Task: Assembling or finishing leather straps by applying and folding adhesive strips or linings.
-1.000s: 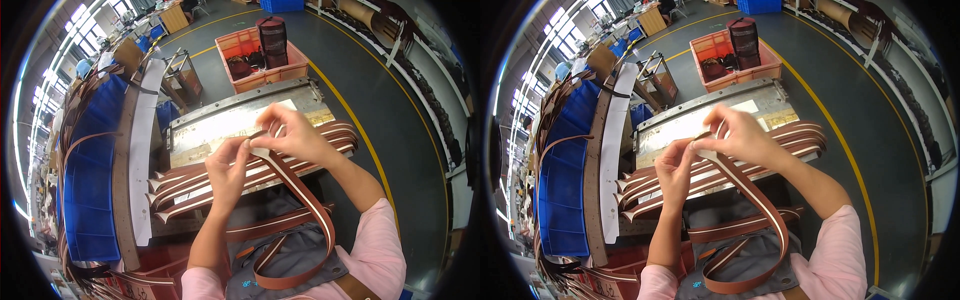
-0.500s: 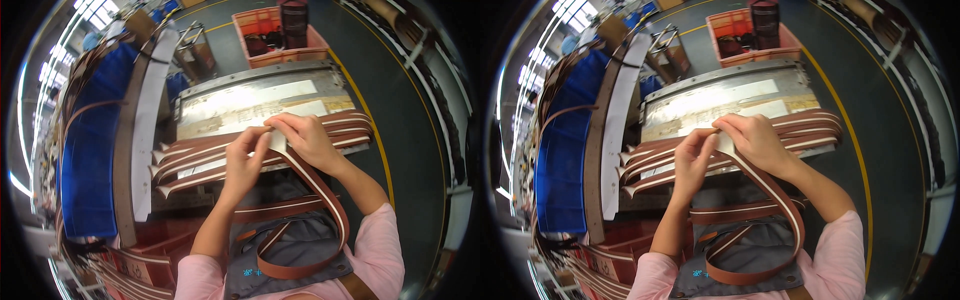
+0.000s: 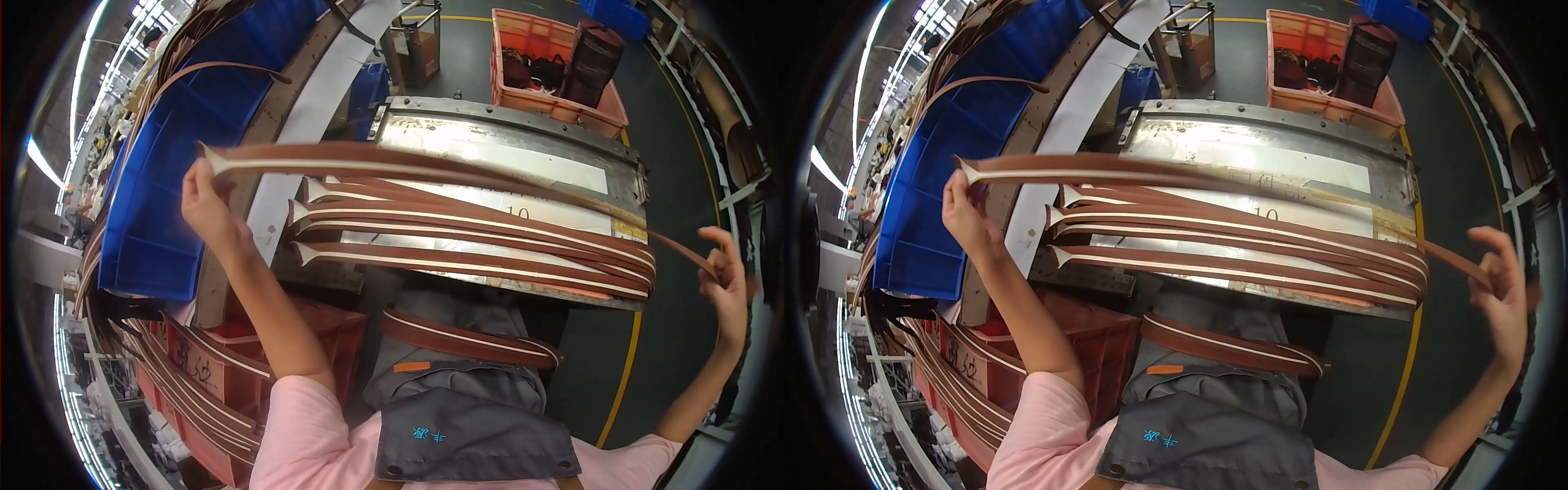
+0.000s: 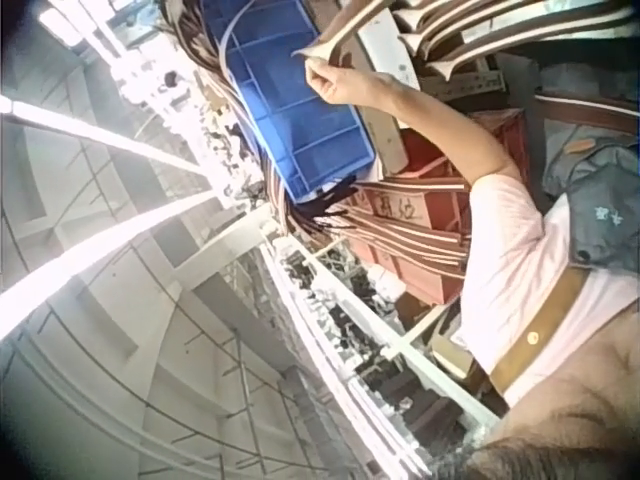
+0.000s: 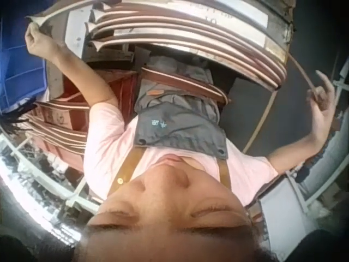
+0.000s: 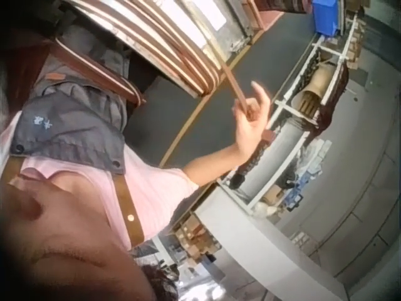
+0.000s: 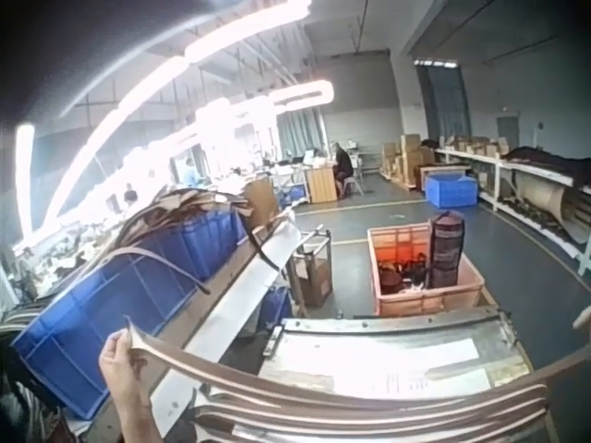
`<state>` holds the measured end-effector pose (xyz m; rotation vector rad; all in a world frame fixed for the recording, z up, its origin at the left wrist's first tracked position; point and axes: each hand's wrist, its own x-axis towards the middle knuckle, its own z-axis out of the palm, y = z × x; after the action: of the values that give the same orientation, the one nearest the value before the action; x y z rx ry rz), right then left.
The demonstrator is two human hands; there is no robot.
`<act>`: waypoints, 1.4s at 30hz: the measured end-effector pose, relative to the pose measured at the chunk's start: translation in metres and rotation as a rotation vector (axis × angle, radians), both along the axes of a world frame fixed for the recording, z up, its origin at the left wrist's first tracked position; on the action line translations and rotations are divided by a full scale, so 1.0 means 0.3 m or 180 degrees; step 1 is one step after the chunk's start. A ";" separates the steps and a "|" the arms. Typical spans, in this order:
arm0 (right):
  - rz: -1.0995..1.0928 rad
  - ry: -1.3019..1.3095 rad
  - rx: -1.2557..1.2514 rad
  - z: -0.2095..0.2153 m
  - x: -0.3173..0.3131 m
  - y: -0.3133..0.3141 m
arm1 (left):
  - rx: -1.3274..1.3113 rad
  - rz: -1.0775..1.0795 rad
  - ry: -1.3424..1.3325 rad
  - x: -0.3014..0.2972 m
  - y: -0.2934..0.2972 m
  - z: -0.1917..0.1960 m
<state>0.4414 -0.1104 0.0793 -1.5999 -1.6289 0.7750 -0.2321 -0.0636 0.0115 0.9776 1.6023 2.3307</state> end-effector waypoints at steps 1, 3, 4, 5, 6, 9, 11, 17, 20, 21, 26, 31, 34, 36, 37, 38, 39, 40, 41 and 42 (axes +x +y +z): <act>0.0494 0.0368 -0.0119 0.018 0.081 0.015 | -0.0373 0.0178 -0.0060 -0.025 -0.025 -0.059; 0.0447 -0.0003 -0.1116 -0.006 0.211 0.053 | -0.0804 0.0066 0.0150 -0.050 -0.053 -0.245; 0.0696 -0.0059 -0.1225 -0.104 0.293 0.075 | -0.1176 -0.0018 0.0287 -0.067 -0.077 -0.335; 0.0911 -0.0153 -0.1320 -0.194 0.331 0.091 | -0.1523 -0.0138 0.0391 -0.099 -0.095 -0.429; 0.0907 -0.0300 -0.1786 -0.222 0.319 0.116 | -0.1678 -0.0076 0.0384 -0.127 -0.118 -0.527; 0.0816 -0.0396 -0.2383 -0.291 0.318 0.163 | -0.2045 0.0125 0.0637 -0.231 -0.178 -0.652; 0.0722 0.0044 -0.2334 -0.288 0.287 0.163 | -0.1696 -0.0111 0.0794 -0.274 -0.191 -0.639; 0.0255 -0.1999 -0.0247 -0.291 0.232 0.064 | -0.1639 -0.0104 0.3475 0.228 -0.154 -0.372; -0.0069 -0.1035 -0.0257 -0.210 0.085 -0.025 | -0.1834 -0.0792 0.4549 0.442 -0.139 -0.374; 0.0278 -0.0895 -0.0383 -0.178 0.021 -0.067 | -0.1864 -0.0944 0.4741 0.468 -0.111 -0.379; 0.2736 -0.0267 -0.1072 -0.411 -0.331 -0.162 | -0.1798 -0.1472 0.4186 0.373 -0.030 -0.359; 0.1895 -0.1003 -0.0331 -0.958 -0.638 -0.261 | -0.0463 -0.0724 0.3740 0.441 -0.071 -0.387; 0.2279 -0.0975 -0.0869 -1.040 -0.660 -0.264 | -0.0288 -0.0557 0.2980 0.518 -0.251 -0.436; 0.2023 -0.0958 0.0033 -0.967 -0.675 -0.265 | -0.0893 -0.1468 0.2183 0.566 -0.382 -0.476; 0.2050 -0.0968 0.0066 -0.904 -0.685 -0.256 | -0.1270 -0.1764 0.2277 0.601 -0.420 -0.507; 0.1875 -0.0862 0.0074 -0.815 -0.701 -0.252 | -0.1581 -0.2211 0.2494 0.620 -0.450 -0.551; 0.1693 -0.0752 0.0076 -0.732 -0.710 -0.250 | -0.1747 -0.2334 0.2872 0.632 -0.470 -0.587; 0.1605 -0.0568 0.0021 -0.668 -0.710 -0.247 | -0.1771 -0.2399 0.2819 0.635 -0.490 -0.619; 0.1590 -0.0585 0.0048 -0.594 -0.707 -0.238 | -0.1788 -0.2472 0.2777 0.634 -0.507 -0.629; 0.1541 -0.0320 0.0048 -0.527 -0.698 -0.228 | -0.1847 -0.2576 0.2633 0.638 -0.515 -0.602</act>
<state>0.2319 -0.1787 -0.0787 -1.2595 -2.1272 0.9299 -0.0407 -0.2181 -0.1690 2.0319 1.4868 0.8829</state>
